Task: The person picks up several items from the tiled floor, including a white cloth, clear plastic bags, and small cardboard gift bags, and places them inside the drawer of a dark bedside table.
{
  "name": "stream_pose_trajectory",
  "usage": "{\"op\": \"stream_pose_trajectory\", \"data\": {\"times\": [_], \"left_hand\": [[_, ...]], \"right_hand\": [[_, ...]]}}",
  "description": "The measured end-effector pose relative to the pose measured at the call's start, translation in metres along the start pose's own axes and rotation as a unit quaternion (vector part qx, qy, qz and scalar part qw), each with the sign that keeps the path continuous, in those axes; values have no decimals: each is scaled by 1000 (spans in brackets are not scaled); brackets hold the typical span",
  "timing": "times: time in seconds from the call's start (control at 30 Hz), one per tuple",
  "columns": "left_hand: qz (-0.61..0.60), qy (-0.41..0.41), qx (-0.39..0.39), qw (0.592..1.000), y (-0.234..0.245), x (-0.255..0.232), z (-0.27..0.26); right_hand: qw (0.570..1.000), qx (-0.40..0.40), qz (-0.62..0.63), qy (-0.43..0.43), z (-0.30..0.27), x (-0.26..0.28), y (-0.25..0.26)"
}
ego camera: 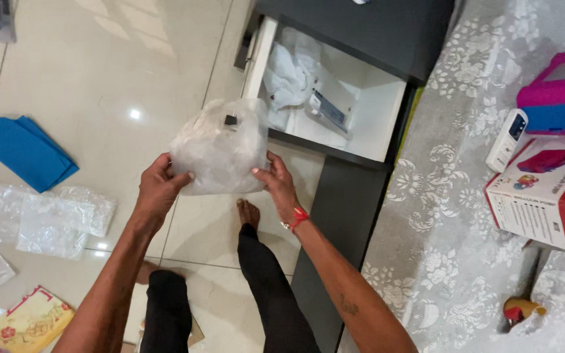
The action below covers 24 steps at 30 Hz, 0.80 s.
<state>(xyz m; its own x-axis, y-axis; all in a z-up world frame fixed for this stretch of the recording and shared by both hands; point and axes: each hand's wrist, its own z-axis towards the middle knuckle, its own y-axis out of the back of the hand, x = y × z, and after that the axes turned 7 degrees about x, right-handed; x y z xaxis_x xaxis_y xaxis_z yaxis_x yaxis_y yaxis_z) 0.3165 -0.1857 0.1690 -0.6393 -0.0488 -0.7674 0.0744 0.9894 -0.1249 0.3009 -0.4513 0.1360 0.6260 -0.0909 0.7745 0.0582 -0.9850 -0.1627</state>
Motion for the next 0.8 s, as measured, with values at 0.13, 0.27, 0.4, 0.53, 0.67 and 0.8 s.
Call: {"op": "stream_pose_trajectory", "data": {"times": [0.13,0.27,0.4,0.53,0.67,0.8], "left_hand": [[56,-29,10,998,-80,-56,32],[125,-32,0,992,-147,-82,69],[180,-42,4,983,-199,-75,116],[251,-28,12,967,-236,-47,166],[288,-55,18,956,-255,-9,217],[234,-111,47,965,-267,23,255]], "right_hand": [[995,-100,1,-14,2,45,63],[991,-125,43,-3,10,68,123],[979,-181,55,-78,29,71,179],[966,-215,64,-132,53,61,231],[964,-224,110,-93,82,49,275],[964,-261,27,-35,92,34,292]]}}
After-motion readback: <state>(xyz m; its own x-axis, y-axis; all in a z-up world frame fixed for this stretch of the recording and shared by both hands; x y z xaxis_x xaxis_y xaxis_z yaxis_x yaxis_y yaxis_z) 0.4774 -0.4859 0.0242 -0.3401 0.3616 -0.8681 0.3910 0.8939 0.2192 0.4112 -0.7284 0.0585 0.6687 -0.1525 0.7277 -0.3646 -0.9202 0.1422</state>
